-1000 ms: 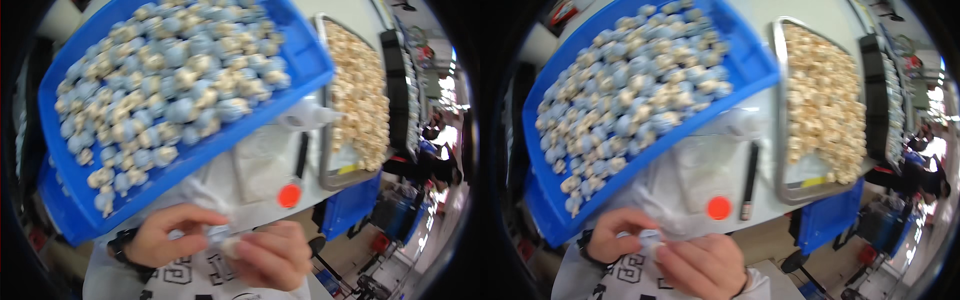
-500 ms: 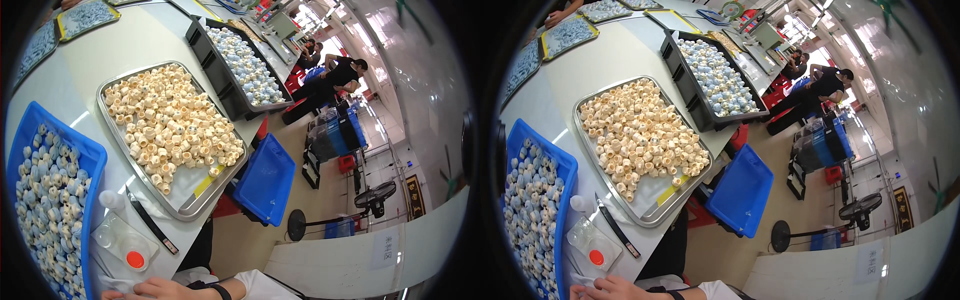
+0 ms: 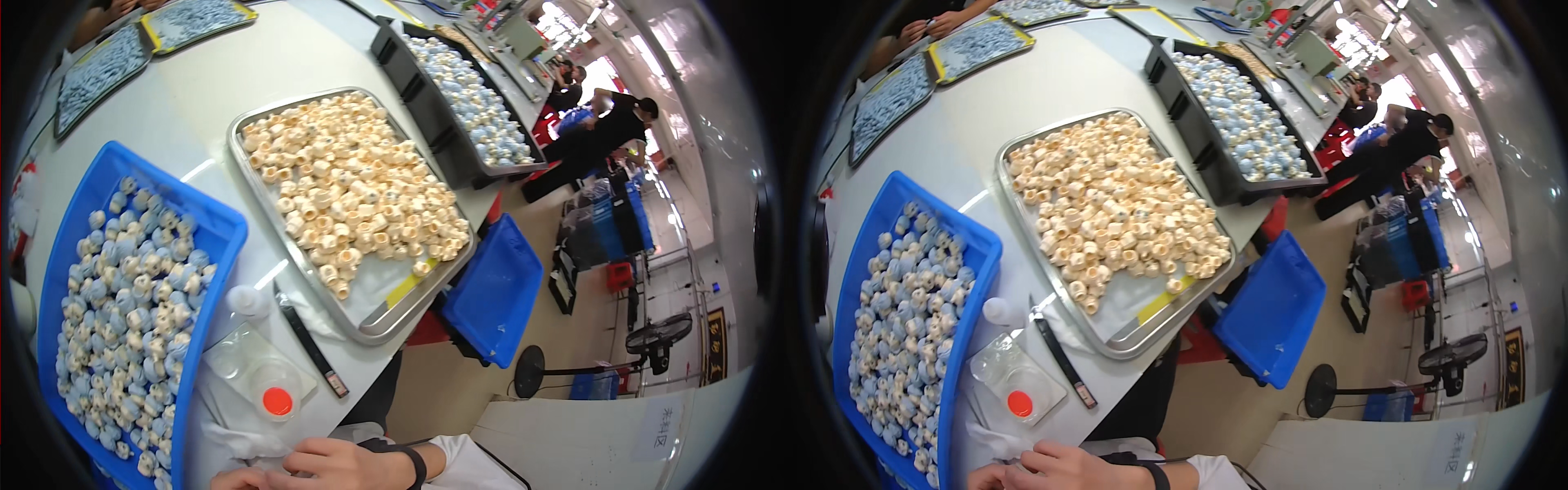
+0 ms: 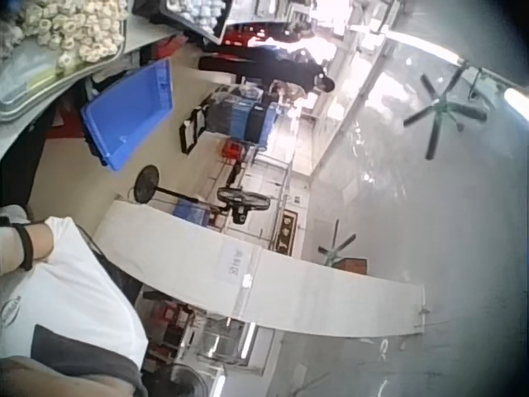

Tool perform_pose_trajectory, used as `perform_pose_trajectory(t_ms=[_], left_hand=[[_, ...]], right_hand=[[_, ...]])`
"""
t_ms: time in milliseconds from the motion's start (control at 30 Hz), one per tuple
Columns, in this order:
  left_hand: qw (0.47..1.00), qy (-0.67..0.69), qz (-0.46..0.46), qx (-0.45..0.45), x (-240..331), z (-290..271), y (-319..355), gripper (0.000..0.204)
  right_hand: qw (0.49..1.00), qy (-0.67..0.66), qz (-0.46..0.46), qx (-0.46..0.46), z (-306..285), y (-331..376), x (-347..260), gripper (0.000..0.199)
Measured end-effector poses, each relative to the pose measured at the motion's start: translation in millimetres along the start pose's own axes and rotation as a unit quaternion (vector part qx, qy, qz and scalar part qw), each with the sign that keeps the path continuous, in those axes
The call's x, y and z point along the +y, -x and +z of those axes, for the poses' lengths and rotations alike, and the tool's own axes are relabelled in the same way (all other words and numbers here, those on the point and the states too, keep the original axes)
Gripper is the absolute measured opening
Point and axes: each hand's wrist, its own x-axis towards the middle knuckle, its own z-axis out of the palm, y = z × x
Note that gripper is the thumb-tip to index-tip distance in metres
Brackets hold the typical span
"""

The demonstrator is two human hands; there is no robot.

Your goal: The person assembles small doll heads by inserting a white plastic piece into the base of a blue and white head. They repeatedly pick up a head from a blue tray, insert the piece, and place the finished head back into the tray. The person also refills a small red container with white liquid from a larger bottle.

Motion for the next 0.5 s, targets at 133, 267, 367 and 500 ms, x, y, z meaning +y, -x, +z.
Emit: perform_pose_trajectory(t_ms=[133, 267, 367, 500], left_hand=[[0.998, -0.046, 0.042, -0.024, 4.2, -7.1, -0.3, 0.032], [0.904, 0.344, 0.247, -0.055, -6.9, -11.7, 4.6, 0.039], [0.884, 0.364, 0.275, -0.1, 5.2, -11.3, 5.5, 0.037], [0.943, 0.256, 0.211, -0.022, 12.9, -5.4, 0.1, 0.048]], right_hand=[[0.998, 0.003, -0.049, 0.028, -39.8, -38.8, -9.7, 0.017], [0.998, -0.036, 0.038, 0.039, -49.8, -16.2, 11.9, 0.025], [0.939, 0.255, 0.156, 0.172, -84.8, 6.9, 47.7, 0.037], [0.845, 0.364, 0.353, 0.17, -129.2, 23.1, 94.1, 0.037]])
